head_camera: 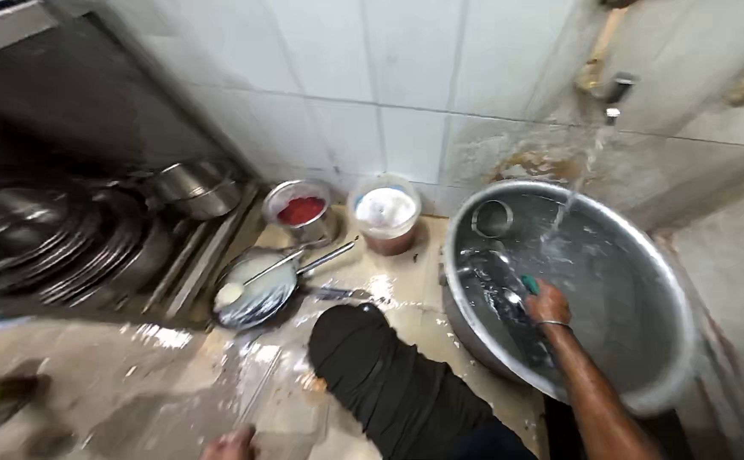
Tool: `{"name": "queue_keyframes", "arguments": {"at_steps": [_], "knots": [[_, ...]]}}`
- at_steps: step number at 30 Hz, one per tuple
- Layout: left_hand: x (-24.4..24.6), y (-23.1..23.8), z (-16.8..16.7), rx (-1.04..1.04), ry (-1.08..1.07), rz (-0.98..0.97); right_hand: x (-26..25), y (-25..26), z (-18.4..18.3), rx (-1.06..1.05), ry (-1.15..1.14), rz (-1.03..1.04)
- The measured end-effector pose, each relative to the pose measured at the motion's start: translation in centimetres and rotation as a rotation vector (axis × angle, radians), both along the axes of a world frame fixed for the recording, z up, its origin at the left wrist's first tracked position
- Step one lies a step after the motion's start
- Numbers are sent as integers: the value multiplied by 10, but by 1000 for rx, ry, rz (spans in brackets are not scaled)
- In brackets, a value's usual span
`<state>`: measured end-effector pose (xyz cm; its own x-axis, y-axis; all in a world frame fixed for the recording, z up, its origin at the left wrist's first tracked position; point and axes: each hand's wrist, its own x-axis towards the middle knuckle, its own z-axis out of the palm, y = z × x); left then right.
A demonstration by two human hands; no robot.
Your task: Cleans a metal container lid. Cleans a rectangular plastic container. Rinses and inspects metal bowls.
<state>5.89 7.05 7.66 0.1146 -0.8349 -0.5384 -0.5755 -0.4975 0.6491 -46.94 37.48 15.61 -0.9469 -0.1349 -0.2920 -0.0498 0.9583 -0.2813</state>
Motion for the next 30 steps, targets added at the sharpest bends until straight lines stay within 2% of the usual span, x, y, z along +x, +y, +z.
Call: {"name": "queue_keyframes", "arguments": {"at_steps": [6,8,11,15,20,23,26,30], "knots": [[-7,5,6,43,-11,210,-4,5,-51,76,-54,164],[-2,1,3,37,-17,276,-10,1,-54,73,-50,201],[7,-3,-8,-11,-16,349,-18,-11,-39,-10,12,209],[13,-8,-13,-79,-110,419,-15,-46,1,-235,108,235],[11,-12,-2,-1,-381,296,4,-99,16,-459,138,405],[15,-15,-7,8,-402,270,25,-133,12,-553,105,551],[19,-22,-3,-80,-381,305,43,-158,2,-610,83,692],[16,-29,28,-269,-546,223,51,-176,-9,-629,47,800]]}}
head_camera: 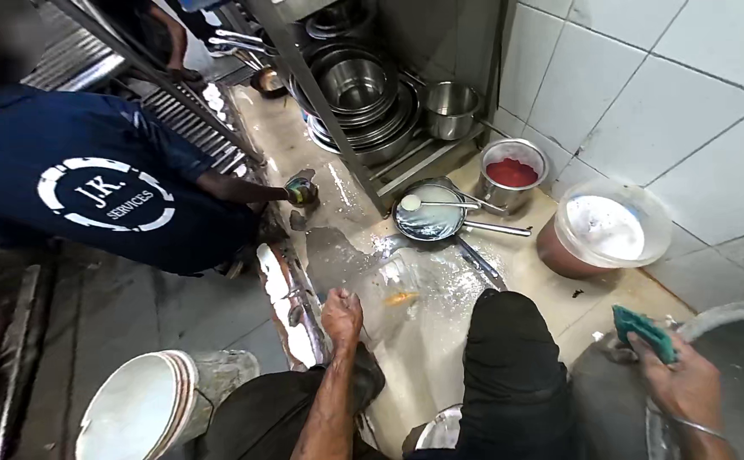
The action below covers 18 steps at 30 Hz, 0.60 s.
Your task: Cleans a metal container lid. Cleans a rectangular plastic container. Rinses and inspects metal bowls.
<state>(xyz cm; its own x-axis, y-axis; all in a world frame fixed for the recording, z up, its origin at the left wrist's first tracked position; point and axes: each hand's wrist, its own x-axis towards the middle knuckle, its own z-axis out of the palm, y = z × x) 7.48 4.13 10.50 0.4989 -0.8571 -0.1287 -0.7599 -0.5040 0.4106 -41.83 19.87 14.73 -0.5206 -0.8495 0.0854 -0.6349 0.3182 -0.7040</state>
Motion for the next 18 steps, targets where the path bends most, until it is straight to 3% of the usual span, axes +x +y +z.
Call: {"name": "queue_keyframes", "arguments": {"at_steps": [4,9,11,14,18], "knots": [[-11,8,-6,-140,-223,-299,-4,-8,-17,6,-9,15],[-33,25,-65,248,-311,-730,1,-16,-28,32,-23,50],[-37,30,-79,291,-333,-858,3,-19,-29,27,-18,78],[-51,33,-78,223,-339,-934,2,-18,-29,15,-4,68],[-59,19,-65,229,-311,-876,3,-24,-32,17,-63,4]]}}
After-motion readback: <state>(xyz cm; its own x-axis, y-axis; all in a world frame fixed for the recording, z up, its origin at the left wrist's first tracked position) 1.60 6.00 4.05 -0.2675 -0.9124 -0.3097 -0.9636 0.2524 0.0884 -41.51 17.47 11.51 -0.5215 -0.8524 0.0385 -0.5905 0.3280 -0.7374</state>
